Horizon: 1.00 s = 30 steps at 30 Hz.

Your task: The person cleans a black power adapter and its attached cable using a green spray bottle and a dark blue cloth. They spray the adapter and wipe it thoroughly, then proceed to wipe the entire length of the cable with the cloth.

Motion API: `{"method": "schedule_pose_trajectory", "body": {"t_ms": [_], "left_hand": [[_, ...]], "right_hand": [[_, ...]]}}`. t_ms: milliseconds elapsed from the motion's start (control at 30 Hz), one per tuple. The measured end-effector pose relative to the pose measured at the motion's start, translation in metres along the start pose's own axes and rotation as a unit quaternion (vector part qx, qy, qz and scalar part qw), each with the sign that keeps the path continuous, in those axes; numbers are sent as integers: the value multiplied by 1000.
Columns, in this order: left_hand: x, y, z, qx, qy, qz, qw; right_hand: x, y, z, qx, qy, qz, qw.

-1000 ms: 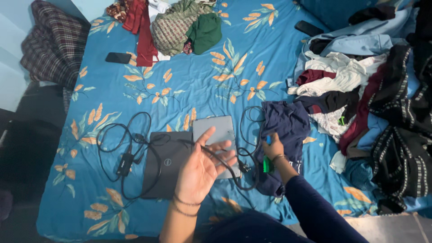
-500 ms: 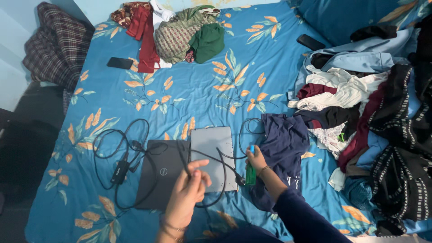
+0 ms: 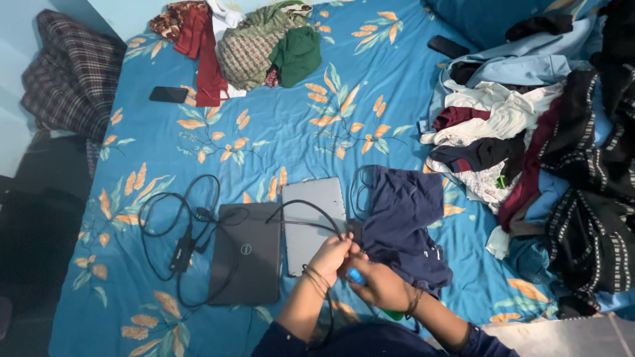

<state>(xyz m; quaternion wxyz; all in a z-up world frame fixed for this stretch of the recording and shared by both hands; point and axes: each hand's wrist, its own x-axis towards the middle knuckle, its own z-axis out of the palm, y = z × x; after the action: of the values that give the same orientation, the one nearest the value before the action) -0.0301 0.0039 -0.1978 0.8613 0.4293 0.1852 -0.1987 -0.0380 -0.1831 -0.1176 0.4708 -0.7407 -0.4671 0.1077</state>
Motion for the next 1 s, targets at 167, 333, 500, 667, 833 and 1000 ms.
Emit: {"method": "schedule_pose_trajectory", "body": {"t_ms": [167, 333, 500, 667, 833, 1000], "left_hand": [[-16, 27, 1, 22, 41, 24, 999], [-52, 50, 20, 161, -3, 49, 986], [-95, 82, 44, 278, -32, 153, 948], [-101, 89, 36, 215, -24, 200, 956], [-70, 64, 16, 269, -15, 278, 922], [-60, 50, 32, 274, -115, 275, 914]], "right_hand": [[-30, 95, 34, 310, 217, 310, 872], [-7, 145, 29, -50, 287, 217, 932], [17, 142, 21, 19, 189, 19, 982], [2, 140, 24, 235, 92, 187, 949], [6, 72, -8, 370, 112, 288, 876], [26, 17, -39, 392, 130, 300, 860]]}}
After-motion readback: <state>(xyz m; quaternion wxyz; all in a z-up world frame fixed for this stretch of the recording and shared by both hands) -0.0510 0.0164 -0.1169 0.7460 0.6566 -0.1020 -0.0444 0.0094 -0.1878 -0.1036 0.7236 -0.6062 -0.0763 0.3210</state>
